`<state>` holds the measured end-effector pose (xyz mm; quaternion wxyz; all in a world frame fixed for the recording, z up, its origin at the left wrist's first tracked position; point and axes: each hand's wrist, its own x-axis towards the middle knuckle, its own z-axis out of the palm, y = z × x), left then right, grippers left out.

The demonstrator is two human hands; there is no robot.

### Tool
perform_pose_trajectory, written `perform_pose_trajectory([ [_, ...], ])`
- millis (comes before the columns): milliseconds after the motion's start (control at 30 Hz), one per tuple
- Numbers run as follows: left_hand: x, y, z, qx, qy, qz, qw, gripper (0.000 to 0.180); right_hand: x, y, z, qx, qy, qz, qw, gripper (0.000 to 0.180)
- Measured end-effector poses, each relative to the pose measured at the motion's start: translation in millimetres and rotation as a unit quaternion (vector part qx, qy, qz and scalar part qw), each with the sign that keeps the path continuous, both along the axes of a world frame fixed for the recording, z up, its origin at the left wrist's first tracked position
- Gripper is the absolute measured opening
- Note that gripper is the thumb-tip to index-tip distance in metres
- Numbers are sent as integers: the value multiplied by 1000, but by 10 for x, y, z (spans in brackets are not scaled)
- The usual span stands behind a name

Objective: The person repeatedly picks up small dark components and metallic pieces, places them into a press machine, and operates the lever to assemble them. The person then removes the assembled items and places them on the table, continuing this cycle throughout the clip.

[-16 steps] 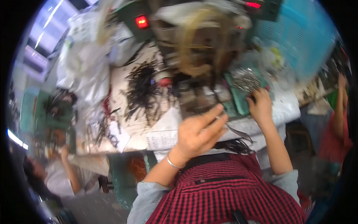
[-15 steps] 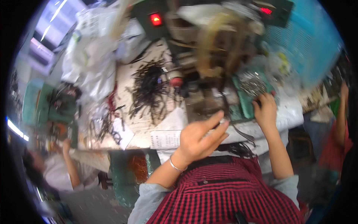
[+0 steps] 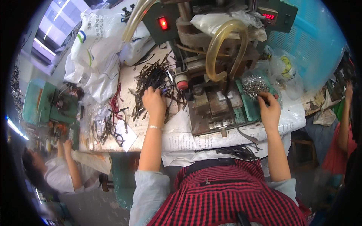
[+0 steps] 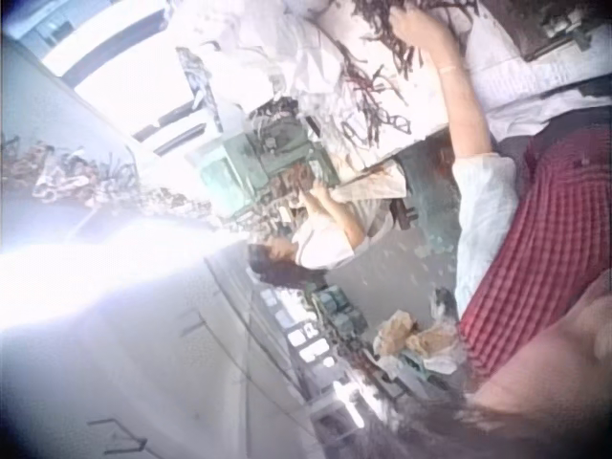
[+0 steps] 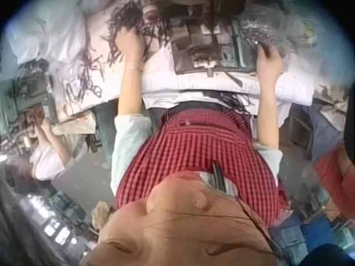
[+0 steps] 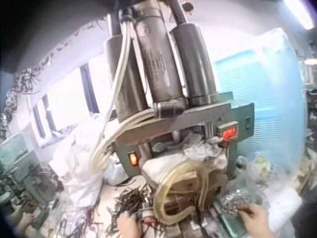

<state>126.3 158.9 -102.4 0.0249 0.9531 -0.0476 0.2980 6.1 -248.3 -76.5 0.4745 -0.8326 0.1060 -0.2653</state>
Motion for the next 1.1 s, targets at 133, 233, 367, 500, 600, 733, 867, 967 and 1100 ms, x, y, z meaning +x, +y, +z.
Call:
perform_pose_trajectory([
  [133,-48,179,160,-59,-34,-32,997,12,-631,-395,-142,-103,-47,-107,988,13],
  [233,-241,511,220,-261,-106,-59,958,15,-994,-695,-319,-35,-23,-170,985,14],
  [367,-518,629,483,-605,93,-104,784,38,-918,-210,201,3,-26,-62,998,16],
  [500,-485,60,530,-604,118,-216,758,30,-314,421,874,52,-108,141,983,16],
  [600,-354,-52,180,-651,115,-95,744,24,182,754,788,128,-144,147,970,32],
  [733,-672,-421,196,-707,59,-81,700,23,105,974,673,230,-125,128,957,42],
  [867,-807,-724,903,-658,-52,-216,720,11,121,962,669,292,-122,148,937,48],
  [967,-994,-921,1305,-582,-160,-309,735,6,29,1080,870,349,-108,184,912,50],
  [1100,-1148,-1026,1149,-291,-187,-407,846,15,-257,1105,1095,364,-75,216,903,58],
])
